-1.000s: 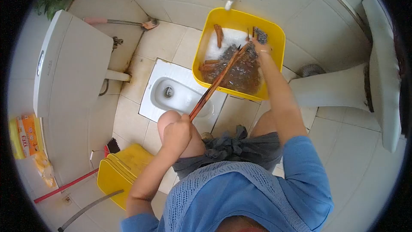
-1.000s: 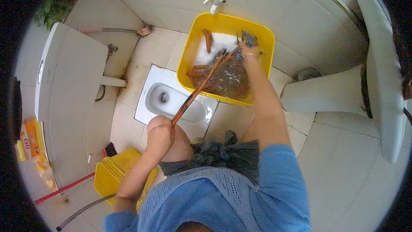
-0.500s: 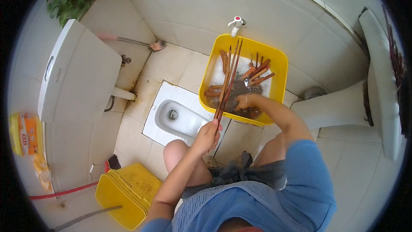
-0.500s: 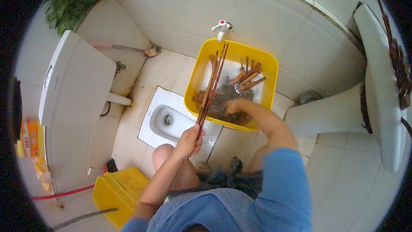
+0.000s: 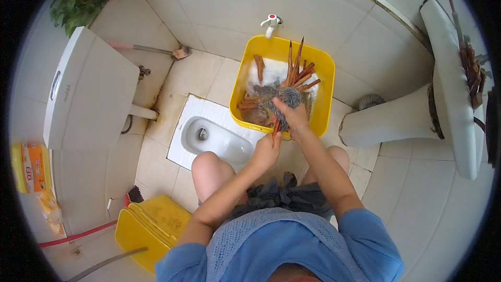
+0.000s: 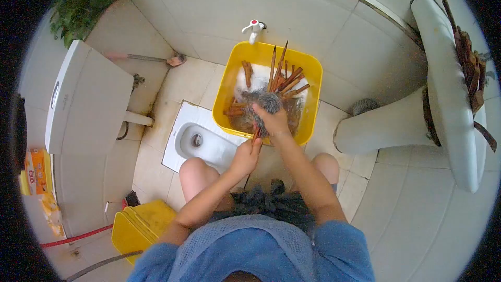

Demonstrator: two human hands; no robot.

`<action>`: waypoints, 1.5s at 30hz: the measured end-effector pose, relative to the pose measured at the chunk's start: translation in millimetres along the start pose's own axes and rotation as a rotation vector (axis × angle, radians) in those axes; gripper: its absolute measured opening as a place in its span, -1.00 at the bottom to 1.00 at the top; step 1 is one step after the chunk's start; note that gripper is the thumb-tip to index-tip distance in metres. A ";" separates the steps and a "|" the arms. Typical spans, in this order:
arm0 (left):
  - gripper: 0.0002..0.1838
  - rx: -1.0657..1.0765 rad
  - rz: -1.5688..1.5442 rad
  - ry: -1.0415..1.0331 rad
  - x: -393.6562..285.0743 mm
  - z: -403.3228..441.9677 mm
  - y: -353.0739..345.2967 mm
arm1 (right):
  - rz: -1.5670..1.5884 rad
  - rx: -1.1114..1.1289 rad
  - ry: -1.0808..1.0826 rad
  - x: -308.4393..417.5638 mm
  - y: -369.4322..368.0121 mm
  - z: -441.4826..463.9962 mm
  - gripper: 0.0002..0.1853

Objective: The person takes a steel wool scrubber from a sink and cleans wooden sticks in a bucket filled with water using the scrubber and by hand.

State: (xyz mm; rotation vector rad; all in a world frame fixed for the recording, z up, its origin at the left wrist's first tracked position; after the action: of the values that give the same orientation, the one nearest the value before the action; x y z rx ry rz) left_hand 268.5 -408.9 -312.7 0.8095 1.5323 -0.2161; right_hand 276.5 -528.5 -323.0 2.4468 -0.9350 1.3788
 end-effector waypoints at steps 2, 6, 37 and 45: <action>-0.56 0.031 -0.035 0.065 5.9 -14.9 -0.8 | 0.001 -0.146 0.094 14.9 17.7 36.5 -0.65; -0.58 0.101 -0.053 0.154 12.1 -58.2 5.1 | -0.009 -0.134 0.058 52.1 32.1 101.6 -0.67; -0.65 0.042 -0.156 0.344 47.8 -44.6 53.7 | -2.247 1.201 0.185 -214.3 2.2 159.8 -0.34; -0.68 0.205 -0.815 0.586 28.6 -6.8 17.4 | -0.364 0.488 -0.195 -34.8 20.3 42.9 -0.38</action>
State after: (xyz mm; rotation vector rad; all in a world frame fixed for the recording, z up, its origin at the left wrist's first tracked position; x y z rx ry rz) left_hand 275.7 -382.1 -332.6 0.3638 2.3774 -0.7953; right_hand 281.6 -548.3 -378.2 2.9513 -0.1596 1.3736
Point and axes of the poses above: each hand's wrist, its own z-axis towards the middle knuckle, its own y-axis out of the back of the hand, x = y × z, the point moved 9 cm from there along z, towards the middle knuckle, and after that the axes turned 7 degrees about -z, right-handed, at the moved point
